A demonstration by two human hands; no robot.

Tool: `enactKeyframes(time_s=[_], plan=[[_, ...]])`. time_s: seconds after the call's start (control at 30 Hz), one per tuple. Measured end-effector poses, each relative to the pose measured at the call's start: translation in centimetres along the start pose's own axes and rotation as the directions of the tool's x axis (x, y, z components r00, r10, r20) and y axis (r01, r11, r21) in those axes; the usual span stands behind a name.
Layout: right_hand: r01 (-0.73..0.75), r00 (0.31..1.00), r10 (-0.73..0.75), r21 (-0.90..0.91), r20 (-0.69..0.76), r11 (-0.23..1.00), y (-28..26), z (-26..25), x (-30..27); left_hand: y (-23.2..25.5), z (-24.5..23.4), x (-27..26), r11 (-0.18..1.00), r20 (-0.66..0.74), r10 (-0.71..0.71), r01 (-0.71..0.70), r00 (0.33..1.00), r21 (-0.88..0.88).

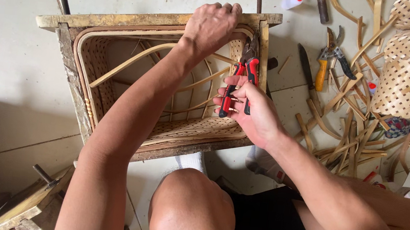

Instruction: The person weaves thin bamboo strips into a rectangular basket frame held in a wooden jig. They insert strips, bend them into place, and secure them using a hammer, pliers, and glue applied along the rim.

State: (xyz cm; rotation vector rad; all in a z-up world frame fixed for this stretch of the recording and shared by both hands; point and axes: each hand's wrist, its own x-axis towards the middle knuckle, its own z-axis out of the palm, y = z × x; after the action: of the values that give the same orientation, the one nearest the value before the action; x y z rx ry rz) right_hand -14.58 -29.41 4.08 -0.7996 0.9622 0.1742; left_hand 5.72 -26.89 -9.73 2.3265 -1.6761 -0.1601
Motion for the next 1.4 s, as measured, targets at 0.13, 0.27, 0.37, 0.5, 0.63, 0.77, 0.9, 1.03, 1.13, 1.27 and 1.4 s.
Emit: enactKeyframes(time_s=[0.13,0.27,0.37,0.5,0.63,0.77,0.9,1.03,1.13,1.27,1.4], plan=[[0.011,1.000,-0.009,-0.082,0.023,0.997,-0.7,-0.7,-3.2,-1.0,-1.8,-0.7,0.981,0.044,-0.172,0.167,0.984,0.101],[0.288,0.957,-0.285,-0.314,0.055,0.905,-1.1,-2.5,-2.4,-1.6,-2.2,-1.7,0.974,0.216,-0.221,0.227,0.951,-0.004],[0.056,0.991,-0.038,-0.144,0.127,0.988,-3.1,-2.4,0.9,-1.9,-2.8,-1.7,0.986,0.112,-0.163,0.159,0.980,0.042],[0.110,0.991,-0.066,-0.419,0.118,0.901,-6.4,-4.5,-1.0,-1.6,-2.8,-1.6,0.977,0.215,-0.203,0.211,0.955,-0.013],[0.148,0.974,-0.217,-0.917,0.070,0.370,-13.4,-10.9,-8.3,-0.4,-5.9,-2.1,0.980,-0.402,0.158,-0.092,0.902,0.178],[-0.141,0.946,-0.322,-0.951,-0.047,-0.275,-13.6,-16.7,-15.3,5.1,-7.7,-9.9,0.968,-0.479,0.156,-0.229,0.864,-0.097],[0.082,0.889,-0.354,-0.859,0.292,-0.505,-10.6,-20.6,-15.1,11.7,-8.7,-21.4,0.958,0.001,0.091,-0.087,0.996,-0.273],[0.141,0.854,-0.394,-0.879,0.340,-0.455,-3.5,-24.3,-9.9,12.7,-6.5,-25.1,0.999,0.137,0.038,-0.035,0.990,-0.022],[0.093,0.802,-0.553,-0.961,0.227,-0.259,1.2,-27.6,-5.1,11.8,-5.9,-25.7,0.987,0.225,0.094,-0.061,0.970,-0.150],[-0.164,0.819,-0.572,-0.974,-0.045,-0.157,4.4,-32.8,1.0,12.1,-5.8,-25.4,0.984,0.237,0.056,-0.014,0.970,-0.175],[-0.199,0.709,-0.699,-0.924,0.094,-0.326,5.7,-34.8,2.8,12.8,-6.4,-25.0,0.975,0.246,0.014,0.041,0.969,-0.219]])
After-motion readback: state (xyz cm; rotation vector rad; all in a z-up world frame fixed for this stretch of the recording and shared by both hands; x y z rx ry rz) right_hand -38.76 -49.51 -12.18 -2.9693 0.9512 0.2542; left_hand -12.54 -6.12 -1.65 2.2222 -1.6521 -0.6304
